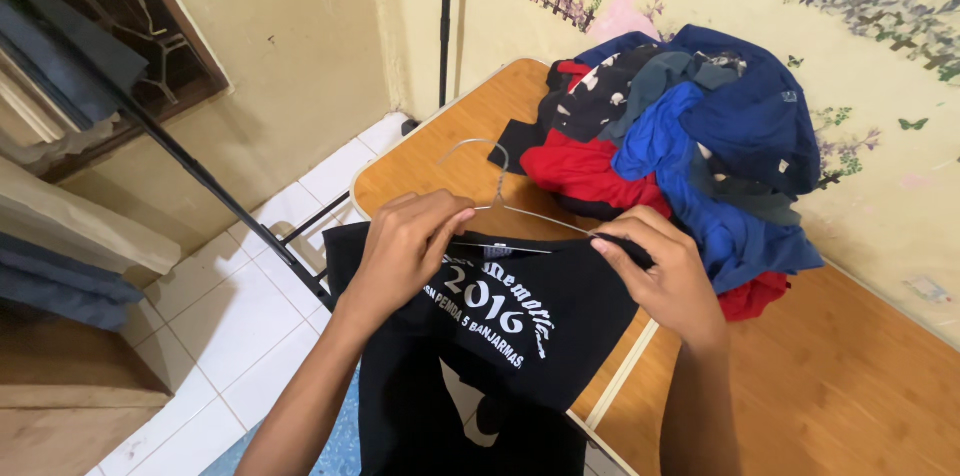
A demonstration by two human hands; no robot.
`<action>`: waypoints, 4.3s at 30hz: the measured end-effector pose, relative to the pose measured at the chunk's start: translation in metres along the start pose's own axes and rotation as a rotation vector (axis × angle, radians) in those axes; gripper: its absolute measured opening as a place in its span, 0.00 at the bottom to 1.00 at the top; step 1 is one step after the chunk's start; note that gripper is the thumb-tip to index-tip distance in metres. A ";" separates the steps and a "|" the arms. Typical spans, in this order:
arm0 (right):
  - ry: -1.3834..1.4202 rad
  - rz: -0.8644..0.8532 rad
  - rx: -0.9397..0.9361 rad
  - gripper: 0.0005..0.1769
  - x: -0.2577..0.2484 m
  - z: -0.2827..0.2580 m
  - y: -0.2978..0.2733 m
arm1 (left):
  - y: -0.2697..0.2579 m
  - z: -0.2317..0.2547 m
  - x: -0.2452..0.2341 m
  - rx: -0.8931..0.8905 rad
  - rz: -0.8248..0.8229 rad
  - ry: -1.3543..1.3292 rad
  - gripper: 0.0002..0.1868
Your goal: The person places a black t-shirt onto a hanger and hangs it on a clothes rack. They then unfold a blue t-shirt on a table, smooth it out, place it on a hanger, and hang it on the rack.
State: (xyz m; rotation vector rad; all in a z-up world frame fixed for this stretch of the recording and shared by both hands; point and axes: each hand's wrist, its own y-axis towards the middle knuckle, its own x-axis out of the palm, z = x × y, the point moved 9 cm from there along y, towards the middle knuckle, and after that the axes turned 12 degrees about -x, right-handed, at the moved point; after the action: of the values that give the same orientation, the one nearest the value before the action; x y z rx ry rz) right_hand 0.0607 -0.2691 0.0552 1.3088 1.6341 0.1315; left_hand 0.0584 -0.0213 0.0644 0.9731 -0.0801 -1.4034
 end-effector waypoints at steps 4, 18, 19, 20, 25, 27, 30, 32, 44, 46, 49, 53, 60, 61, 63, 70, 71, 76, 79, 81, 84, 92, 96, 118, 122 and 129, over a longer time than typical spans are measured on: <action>-0.033 -0.019 0.039 0.22 0.000 0.003 -0.002 | -0.003 -0.007 -0.006 -0.061 0.052 0.011 0.04; -0.021 0.091 0.042 0.07 0.013 0.025 0.001 | 0.005 -0.025 -0.007 -0.049 0.032 -0.033 0.07; -0.024 0.117 0.036 0.06 0.010 0.028 0.001 | 0.009 -0.034 -0.008 -0.074 0.038 0.021 0.10; -0.027 0.142 0.032 0.05 0.007 0.032 0.001 | 0.012 -0.044 -0.009 -0.099 0.043 0.075 0.14; -0.103 0.248 0.134 0.04 -0.009 0.070 -0.003 | 0.015 -0.124 -0.006 -0.276 0.051 0.193 0.21; -0.124 0.276 0.133 0.05 -0.013 0.085 0.000 | 0.003 -0.182 0.001 -0.551 0.027 0.018 0.20; -0.113 0.339 0.115 0.05 -0.015 0.105 0.007 | -0.022 -0.254 0.021 -0.820 -0.024 -0.191 0.26; -0.100 0.395 0.180 0.04 -0.017 0.122 0.013 | -0.035 -0.285 0.037 -0.923 -0.086 -0.368 0.26; -0.059 0.444 0.264 0.03 -0.061 0.132 0.087 | 0.002 -0.296 0.022 -1.166 -0.046 -0.533 0.28; -0.071 0.456 0.300 0.03 -0.077 0.123 0.098 | 0.035 -0.285 -0.006 -1.056 0.094 -0.506 0.26; -0.039 0.481 0.367 0.03 -0.095 0.105 0.115 | 0.078 -0.254 -0.043 -0.806 0.282 -0.114 0.24; -0.094 0.473 0.326 0.03 -0.116 0.072 0.148 | 0.100 -0.230 -0.022 -0.798 0.055 0.369 0.21; -0.072 0.410 0.368 0.03 -0.129 0.040 0.174 | 0.079 -0.243 -0.011 -1.237 -0.030 -0.280 0.15; -0.072 0.411 0.372 0.03 -0.130 0.038 0.174 | 0.086 -0.243 -0.035 -1.181 0.117 -0.258 0.14; -0.041 0.422 0.423 0.03 -0.129 0.036 0.173 | 0.099 -0.240 -0.084 -1.052 0.405 -0.214 0.18; -0.036 0.471 0.486 0.03 -0.123 0.025 0.181 | 0.118 -0.244 -0.119 -1.013 0.262 0.080 0.28; -0.041 0.473 0.518 0.03 -0.121 0.025 0.182 | 0.109 -0.251 -0.105 -1.129 0.170 -0.008 0.25; -0.164 0.495 0.483 0.04 -0.111 0.025 0.202 | 0.095 -0.249 -0.035 -1.213 -0.125 -0.434 0.23; -0.078 0.542 0.541 0.04 -0.102 0.034 0.201 | 0.107 -0.253 -0.043 -1.101 -0.021 -0.340 0.22; -0.048 0.559 0.572 0.03 -0.101 0.038 0.195 | 0.107 -0.275 -0.055 -1.256 0.103 -0.385 0.19; -0.081 0.560 0.572 0.02 -0.103 0.036 0.183 | 0.130 -0.285 -0.118 -1.025 0.429 -0.307 0.17; -0.041 0.632 0.485 0.03 -0.101 0.030 0.180 | 0.151 -0.277 -0.099 -1.213 -0.312 -0.332 0.14; -0.032 0.644 0.579 0.02 -0.104 0.033 0.151 | 0.143 -0.273 -0.089 -1.164 -0.107 -0.545 0.14; -0.053 0.828 0.413 0.07 -0.161 -0.004 0.130 | 0.106 -0.222 0.007 -0.883 0.032 -0.521 0.23; -0.011 0.907 0.317 0.08 -0.173 -0.017 0.157 | 0.120 -0.162 0.071 -0.532 -0.143 -0.197 0.50; -0.127 0.961 0.349 0.06 -0.165 -0.025 0.215 | 0.037 -0.178 0.204 -0.607 -1.173 0.388 0.55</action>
State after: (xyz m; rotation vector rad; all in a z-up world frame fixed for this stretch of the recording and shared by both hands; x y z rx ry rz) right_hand 0.1737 -0.2990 0.3009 2.2365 0.8195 0.3369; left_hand 0.2376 -0.1059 -0.1244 0.7381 1.3180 -2.0368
